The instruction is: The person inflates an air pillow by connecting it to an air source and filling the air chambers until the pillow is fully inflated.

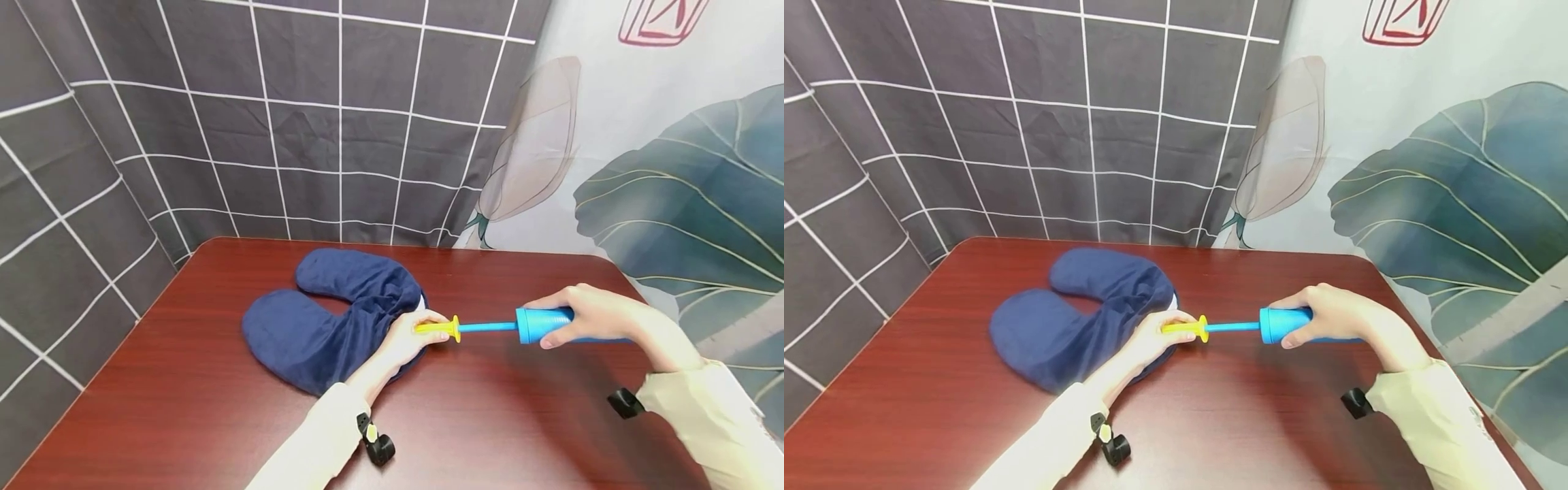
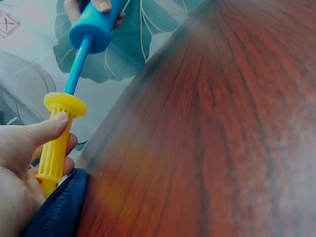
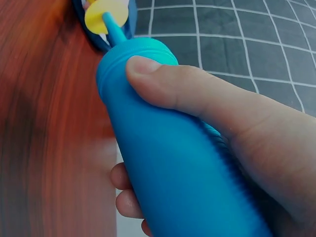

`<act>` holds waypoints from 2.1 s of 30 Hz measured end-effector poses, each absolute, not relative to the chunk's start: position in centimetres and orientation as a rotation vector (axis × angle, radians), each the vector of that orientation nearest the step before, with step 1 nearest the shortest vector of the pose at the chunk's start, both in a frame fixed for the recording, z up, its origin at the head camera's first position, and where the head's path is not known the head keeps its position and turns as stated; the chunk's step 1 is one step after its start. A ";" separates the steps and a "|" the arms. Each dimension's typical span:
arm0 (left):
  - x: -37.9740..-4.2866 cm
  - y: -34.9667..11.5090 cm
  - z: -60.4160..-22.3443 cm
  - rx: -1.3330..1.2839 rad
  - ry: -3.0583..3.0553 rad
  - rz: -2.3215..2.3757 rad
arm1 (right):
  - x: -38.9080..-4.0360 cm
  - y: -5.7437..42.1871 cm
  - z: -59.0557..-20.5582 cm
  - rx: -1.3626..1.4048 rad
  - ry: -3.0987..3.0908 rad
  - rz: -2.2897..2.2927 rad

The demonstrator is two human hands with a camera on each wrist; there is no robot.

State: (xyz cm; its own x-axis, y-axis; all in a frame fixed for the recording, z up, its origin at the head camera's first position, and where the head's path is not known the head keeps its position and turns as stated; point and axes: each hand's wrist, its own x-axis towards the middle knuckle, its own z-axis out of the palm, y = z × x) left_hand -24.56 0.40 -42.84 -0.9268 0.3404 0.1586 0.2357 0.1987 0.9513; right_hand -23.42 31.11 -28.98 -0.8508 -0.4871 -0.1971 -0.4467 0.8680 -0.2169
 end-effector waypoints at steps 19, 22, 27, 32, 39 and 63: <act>-24.9 0.4 -42.9 0.568 2.343 1.849 | -22.4 34.2 -28.0 -0.677 2.883 -0.201; -25.0 0.4 -42.9 0.580 2.347 1.848 | -22.9 33.3 -28.5 -0.723 2.850 -0.248; -25.1 0.5 -42.9 0.585 2.351 1.846 | -23.4 31.8 -29.1 -0.733 2.831 -0.228; -24.9 0.6 -42.9 0.573 2.410 1.807 | -24.0 30.5 -29.7 -0.743 2.809 -0.231; -24.9 0.6 -42.8 0.563 2.474 1.753 | -24.8 28.8 -30.7 -0.770 2.779 -0.237; -24.5 1.0 -42.8 0.566 2.678 1.559 | -26.3 24.3 -34.8 -0.903 2.735 -0.309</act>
State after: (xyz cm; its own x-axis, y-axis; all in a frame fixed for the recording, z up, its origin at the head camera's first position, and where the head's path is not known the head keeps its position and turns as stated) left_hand -24.49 0.98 -42.75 -0.9354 0.3016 0.1846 0.3095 0.4456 0.8400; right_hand -26.31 24.28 -34.81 -0.7785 -0.6059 -0.1634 -0.5543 0.7860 -0.2738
